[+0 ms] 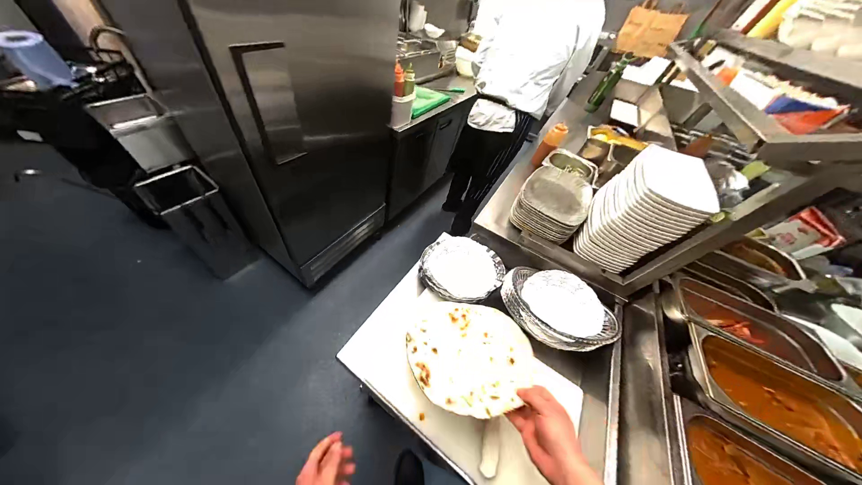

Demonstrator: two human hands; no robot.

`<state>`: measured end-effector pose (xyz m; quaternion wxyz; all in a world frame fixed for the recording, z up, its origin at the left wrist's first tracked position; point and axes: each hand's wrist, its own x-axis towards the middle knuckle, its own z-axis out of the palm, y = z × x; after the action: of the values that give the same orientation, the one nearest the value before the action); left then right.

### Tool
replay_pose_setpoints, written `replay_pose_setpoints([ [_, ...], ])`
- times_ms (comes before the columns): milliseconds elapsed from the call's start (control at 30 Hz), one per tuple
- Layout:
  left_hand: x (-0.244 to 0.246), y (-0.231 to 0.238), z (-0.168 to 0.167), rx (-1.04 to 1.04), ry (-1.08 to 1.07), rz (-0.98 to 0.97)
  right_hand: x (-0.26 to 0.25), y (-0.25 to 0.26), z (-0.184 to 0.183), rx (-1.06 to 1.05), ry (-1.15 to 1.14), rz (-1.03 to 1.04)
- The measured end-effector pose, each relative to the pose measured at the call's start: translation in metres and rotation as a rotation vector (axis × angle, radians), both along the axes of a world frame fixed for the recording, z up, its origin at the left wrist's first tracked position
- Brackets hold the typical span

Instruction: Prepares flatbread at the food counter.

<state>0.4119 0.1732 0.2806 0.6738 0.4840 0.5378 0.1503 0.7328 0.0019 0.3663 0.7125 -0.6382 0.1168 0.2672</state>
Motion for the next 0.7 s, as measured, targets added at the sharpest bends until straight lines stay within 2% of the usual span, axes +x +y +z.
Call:
replay_pose_setpoints([
  [67,0.066,0.024,0.028,0.075,0.015,-0.133,0.005,0.011,-0.034,-0.090,0.087,0.004],
  [133,0.125,0.047,0.037,0.109,0.099,-0.296,0.004,0.014,-0.050,-0.113,0.166,-0.008],
  [200,0.175,0.066,0.033,0.037,0.180,-0.404,0.002,0.013,-0.052,-0.052,0.208,-0.042],
  [267,0.211,0.072,0.024,-0.067,0.236,-0.425,-0.001,0.003,-0.046,0.006,0.215,-0.050],
  [300,0.225,0.076,0.022,-0.073,0.262,-0.437,-0.001,0.000,-0.044,-0.041,0.161,-0.004],
  [333,0.235,0.079,0.021,-0.059,0.288,-0.454,-0.003,-0.003,-0.043,-0.186,0.056,0.090],
  [400,0.249,0.084,0.021,-0.048,0.318,-0.505,-0.006,-0.007,-0.041,-0.666,-0.195,0.352],
  [433,0.251,0.086,0.022,-0.067,0.318,-0.527,-0.011,-0.007,-0.044,-0.845,-0.256,0.466],
  [500,0.256,0.093,0.024,-0.128,0.302,-0.576,-0.015,0.002,-0.056,-1.066,-0.243,0.577],
  [600,0.264,0.110,0.020,-0.173,0.282,-0.596,-0.013,0.009,-0.062,-1.171,-0.087,0.549],
  [700,0.279,0.130,0.012,-0.134,0.274,-0.683,-0.027,-0.013,-0.034,-1.131,0.041,0.469],
])
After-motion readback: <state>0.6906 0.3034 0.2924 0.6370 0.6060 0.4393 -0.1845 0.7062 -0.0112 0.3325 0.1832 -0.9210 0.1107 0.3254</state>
